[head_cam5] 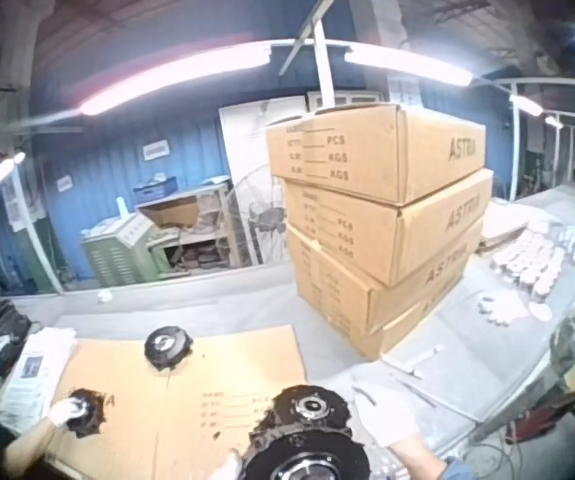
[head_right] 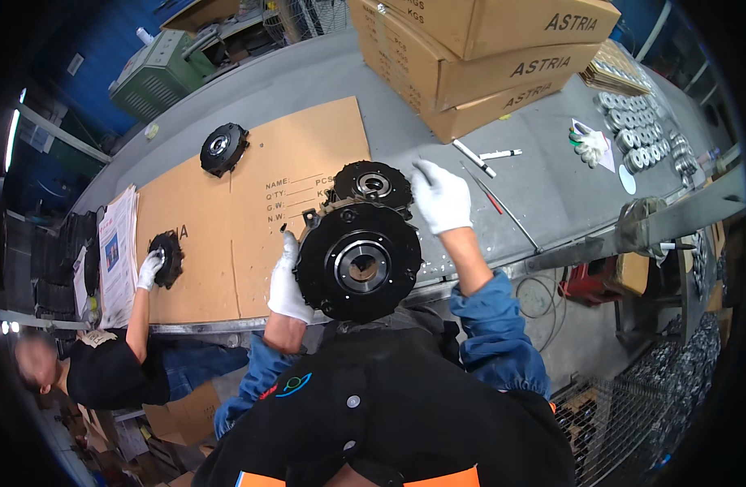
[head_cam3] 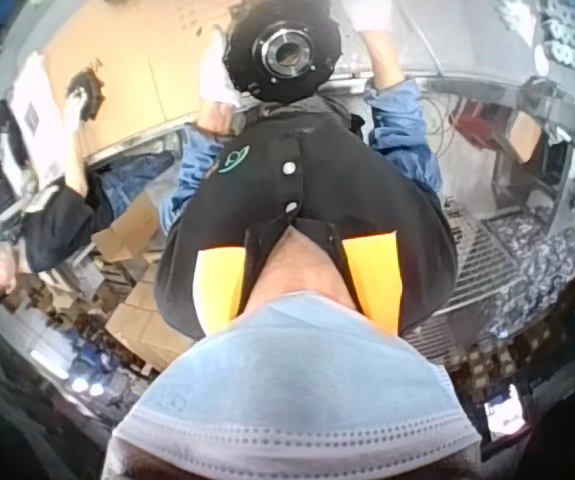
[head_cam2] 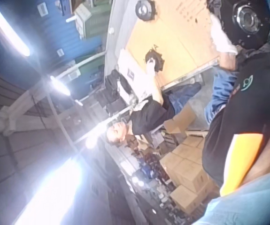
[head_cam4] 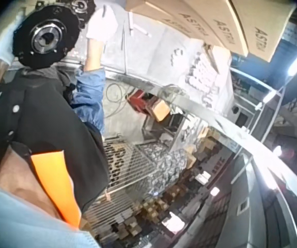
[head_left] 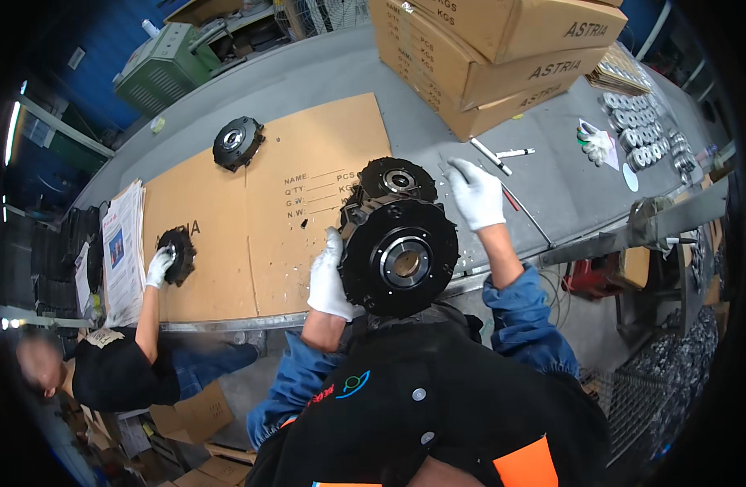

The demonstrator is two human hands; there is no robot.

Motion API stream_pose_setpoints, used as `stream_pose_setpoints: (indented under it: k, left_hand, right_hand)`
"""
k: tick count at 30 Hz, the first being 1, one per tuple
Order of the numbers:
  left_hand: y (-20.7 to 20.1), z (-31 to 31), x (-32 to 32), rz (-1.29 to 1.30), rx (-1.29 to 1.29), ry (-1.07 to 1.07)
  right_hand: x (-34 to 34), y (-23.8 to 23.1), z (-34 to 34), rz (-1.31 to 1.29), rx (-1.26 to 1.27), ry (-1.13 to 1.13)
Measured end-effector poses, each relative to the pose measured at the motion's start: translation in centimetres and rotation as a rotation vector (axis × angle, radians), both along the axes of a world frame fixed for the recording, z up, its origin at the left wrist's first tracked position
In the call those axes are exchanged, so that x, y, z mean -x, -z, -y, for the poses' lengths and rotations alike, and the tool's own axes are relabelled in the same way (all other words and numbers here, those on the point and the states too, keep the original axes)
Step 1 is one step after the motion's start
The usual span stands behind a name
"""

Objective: The person deburrs metal components using hand tools, places finished parts into a wire storage container, and returns to the workbench to mark components with a marker and scrape them with a tool.

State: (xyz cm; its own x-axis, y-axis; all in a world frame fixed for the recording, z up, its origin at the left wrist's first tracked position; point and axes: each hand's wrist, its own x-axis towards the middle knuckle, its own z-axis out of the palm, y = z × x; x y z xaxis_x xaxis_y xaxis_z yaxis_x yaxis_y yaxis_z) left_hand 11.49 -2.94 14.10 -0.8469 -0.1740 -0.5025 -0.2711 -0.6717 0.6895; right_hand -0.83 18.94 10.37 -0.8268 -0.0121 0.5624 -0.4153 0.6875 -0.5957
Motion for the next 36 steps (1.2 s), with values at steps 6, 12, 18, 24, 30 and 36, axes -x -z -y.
stream_pose_setpoints:
  k: [6,12,18,24,30,36]
  left_hand:
    - [1.4,0.4,-0.5,0.007,-0.188,-0.006]
    - [0.6,-2.1,-0.4,0.087,-0.277,-0.053]
    - [3.1,-3.5,-0.7,-0.016,-0.366,-0.101]
    - [4.2,-4.7,-1.2,0.028,-0.277,-0.188]
    - [2.8,-5.5,-1.5,0.02,-0.262,-0.212]
    - [3.2,-4.9,-2.2,-0.054,-0.279,-0.161]
  right_hand:
    - [-2.9,1.3,-1.6,0.884,0.841,-0.298]
    - [-4.2,2.1,-3.3,1.032,1.125,-0.47]
    - [-4.3,1.5,-4.7,1.134,1.308,-0.636]
    - [-3.9,1.7,-6.0,1.101,1.392,-0.785]
    - [-5.4,0.0,-4.8,0.797,0.425,-0.471]
    - [-5.3,0.2,-3.1,0.682,0.238,-0.233]
